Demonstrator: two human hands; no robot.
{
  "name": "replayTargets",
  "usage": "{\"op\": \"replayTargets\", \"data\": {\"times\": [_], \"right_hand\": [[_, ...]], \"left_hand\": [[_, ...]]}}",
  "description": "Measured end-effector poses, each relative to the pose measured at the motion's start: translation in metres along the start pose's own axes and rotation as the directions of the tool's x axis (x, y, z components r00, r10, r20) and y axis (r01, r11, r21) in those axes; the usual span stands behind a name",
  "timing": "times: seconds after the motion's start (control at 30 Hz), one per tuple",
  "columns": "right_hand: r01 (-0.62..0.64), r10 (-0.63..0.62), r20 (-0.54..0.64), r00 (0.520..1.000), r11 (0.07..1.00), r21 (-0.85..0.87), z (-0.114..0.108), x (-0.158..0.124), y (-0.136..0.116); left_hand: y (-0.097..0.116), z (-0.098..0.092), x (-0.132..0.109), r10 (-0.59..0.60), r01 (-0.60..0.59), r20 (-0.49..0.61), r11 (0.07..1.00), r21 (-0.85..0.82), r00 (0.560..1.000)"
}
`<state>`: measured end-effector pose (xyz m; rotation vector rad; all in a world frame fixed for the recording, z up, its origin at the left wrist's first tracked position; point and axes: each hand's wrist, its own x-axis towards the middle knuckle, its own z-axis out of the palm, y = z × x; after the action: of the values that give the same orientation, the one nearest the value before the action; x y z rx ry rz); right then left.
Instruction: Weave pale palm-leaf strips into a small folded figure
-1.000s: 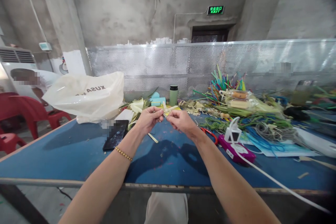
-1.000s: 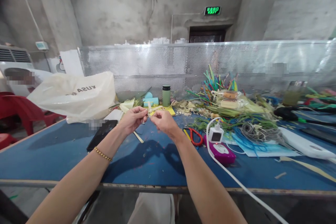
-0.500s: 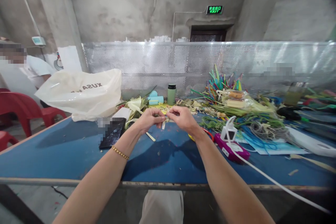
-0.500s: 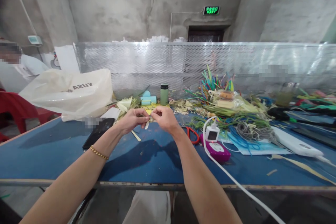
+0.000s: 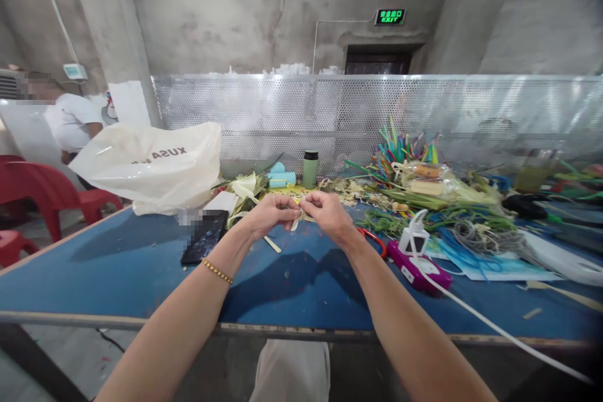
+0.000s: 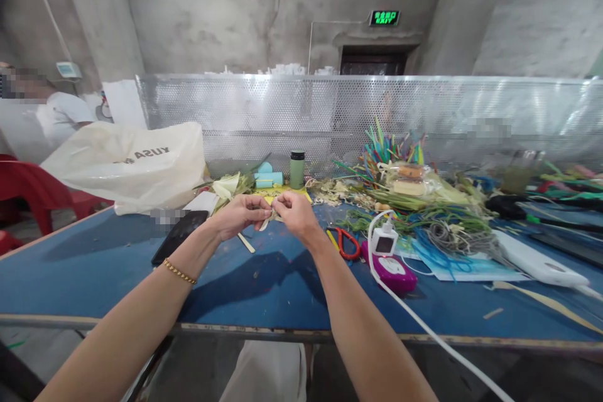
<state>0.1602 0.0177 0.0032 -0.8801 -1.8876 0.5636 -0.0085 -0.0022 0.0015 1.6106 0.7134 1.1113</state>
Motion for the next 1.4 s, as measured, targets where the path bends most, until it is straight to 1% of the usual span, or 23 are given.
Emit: {"op": "replayTargets", "data": {"times": [0.07,0.13,0.23,0.33,0.43,0.53,0.6,0.67,0.73,0.8,0.93,1.0,1.1,1.17,1.27,1.4], "right_hand": [[-0.023,0.023,-0.002,1.000,1.000,-0.012,0.004,-0.001,0.002],[0.015,-0.019,-0.030,0.999,0.994,-0.107,0.008,-0.002,0.003],[0.087,-0.107,-0.060,0.992,0.960,-0.265,0.010,-0.002,0.004],[0.090,-0.112,-0.052,0.992,0.946,-0.311,0.009,-0.002,0.004],[0.072,-0.091,-0.052,0.994,0.953,-0.293,0.006,-0.001,0.001],[-0.014,0.001,-0.060,0.998,0.974,-0.228,0.002,-0.001,-0.003],[-0.073,0.072,-0.012,0.997,0.982,-0.172,-0.001,-0.002,-0.006],[-0.110,0.117,0.051,0.992,0.987,-0.120,-0.002,-0.003,-0.007],[-0.105,0.111,0.073,0.991,0.991,-0.079,-0.002,-0.004,-0.006],[-0.069,0.073,0.064,0.995,0.996,-0.062,-0.001,-0.004,-0.005],[-0.041,0.046,0.040,0.998,0.993,-0.108,-0.001,-0.003,-0.003],[-0.023,0.028,0.031,0.999,0.988,-0.150,-0.001,-0.002,-0.003],[0.025,-0.018,0.033,0.999,0.978,-0.207,-0.001,-0.003,-0.004],[0.037,-0.030,0.034,0.999,0.978,-0.207,-0.001,-0.003,-0.006],[-0.005,0.011,0.037,0.999,0.990,-0.142,-0.001,-0.005,-0.009],[-0.081,0.083,0.029,0.996,0.995,-0.063,-0.001,-0.004,-0.008]], "left_hand": [[-0.001,0.000,0.001,0.004,-0.003,-0.022,0.999,0.034,1.000],[-0.003,0.000,0.001,0.006,-0.004,-0.032,0.998,0.056,0.999],[-0.005,-0.001,0.002,0.004,-0.003,-0.028,1.000,0.026,1.000],[-0.006,0.000,0.002,-0.006,0.005,-0.020,1.000,-0.020,1.000],[-0.005,0.000,0.003,-0.018,0.016,-0.034,0.998,-0.058,0.999],[-0.005,-0.001,0.005,-0.014,0.004,-0.094,0.995,-0.097,0.995],[-0.006,-0.002,0.007,-0.004,-0.014,-0.147,0.993,-0.121,0.989],[-0.007,-0.004,0.008,0.012,-0.036,-0.184,0.991,-0.129,0.983],[-0.007,-0.004,0.008,0.033,-0.054,-0.196,0.993,-0.103,0.980],[-0.006,-0.004,0.007,0.056,-0.066,-0.195,0.997,-0.047,0.979],[-0.004,-0.001,0.006,0.071,-0.066,-0.178,0.997,0.036,0.981],[-0.003,0.000,0.005,0.059,-0.052,-0.178,0.998,0.046,0.982],[-0.002,0.001,0.006,0.054,-0.048,-0.216,0.998,0.035,0.975],[-0.002,0.002,0.007,0.061,-0.059,-0.244,0.998,0.017,0.968],[-0.002,0.002,0.007,0.067,-0.068,-0.262,0.998,0.003,0.963],[-0.004,0.003,0.008,0.067,-0.073,-0.255,0.997,-0.013,0.965]]}}
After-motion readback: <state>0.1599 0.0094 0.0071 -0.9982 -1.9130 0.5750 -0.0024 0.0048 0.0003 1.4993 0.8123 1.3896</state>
